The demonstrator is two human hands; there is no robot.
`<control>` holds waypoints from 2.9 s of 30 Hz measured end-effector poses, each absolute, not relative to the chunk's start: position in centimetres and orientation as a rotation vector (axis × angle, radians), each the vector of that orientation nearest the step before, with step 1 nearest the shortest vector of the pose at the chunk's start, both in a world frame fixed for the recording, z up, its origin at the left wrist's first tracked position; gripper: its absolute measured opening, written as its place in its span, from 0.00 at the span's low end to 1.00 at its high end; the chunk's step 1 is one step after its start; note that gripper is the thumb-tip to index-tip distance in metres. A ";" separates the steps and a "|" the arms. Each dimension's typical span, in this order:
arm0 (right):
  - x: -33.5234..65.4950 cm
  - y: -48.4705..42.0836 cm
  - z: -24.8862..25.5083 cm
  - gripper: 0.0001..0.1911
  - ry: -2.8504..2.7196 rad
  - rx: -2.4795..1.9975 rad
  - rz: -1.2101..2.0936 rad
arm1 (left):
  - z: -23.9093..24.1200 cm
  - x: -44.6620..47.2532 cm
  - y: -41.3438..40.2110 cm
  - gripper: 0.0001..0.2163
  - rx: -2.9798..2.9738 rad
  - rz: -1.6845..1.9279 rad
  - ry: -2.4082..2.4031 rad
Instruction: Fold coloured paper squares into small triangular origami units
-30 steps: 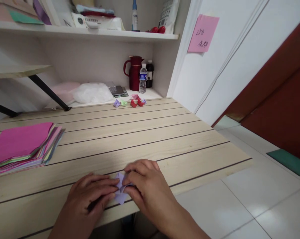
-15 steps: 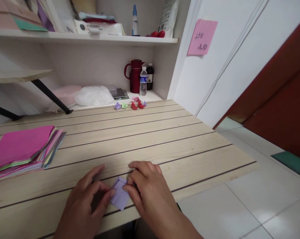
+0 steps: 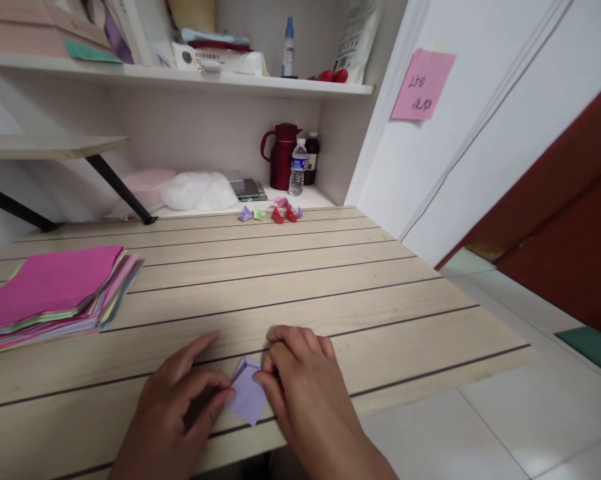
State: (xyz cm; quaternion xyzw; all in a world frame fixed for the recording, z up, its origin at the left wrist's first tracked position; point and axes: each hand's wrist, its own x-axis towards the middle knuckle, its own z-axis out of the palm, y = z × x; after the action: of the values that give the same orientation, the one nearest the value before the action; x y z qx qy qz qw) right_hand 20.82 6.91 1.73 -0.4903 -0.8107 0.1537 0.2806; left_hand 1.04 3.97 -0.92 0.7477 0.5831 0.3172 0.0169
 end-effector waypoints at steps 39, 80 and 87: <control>19.9 7.0 2.1 0.11 -2.231 -1.511 0.237 | 0.1 0.1 2.8 0.13 2.760 1.099 1.897; 21.9 6.3 1.6 0.12 -2.212 -1.067 0.363 | -0.9 1.4 3.7 0.17 2.528 0.879 1.762; 22.0 6.8 1.6 0.06 -2.208 -1.025 0.476 | -1.2 0.9 4.1 0.11 2.576 0.928 1.707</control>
State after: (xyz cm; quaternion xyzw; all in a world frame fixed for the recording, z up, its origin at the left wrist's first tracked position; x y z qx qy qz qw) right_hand 21.99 6.79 1.64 -0.3909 -0.8419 0.1816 0.3245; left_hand 0.89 4.13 -1.25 0.7976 0.5286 0.2873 -0.0424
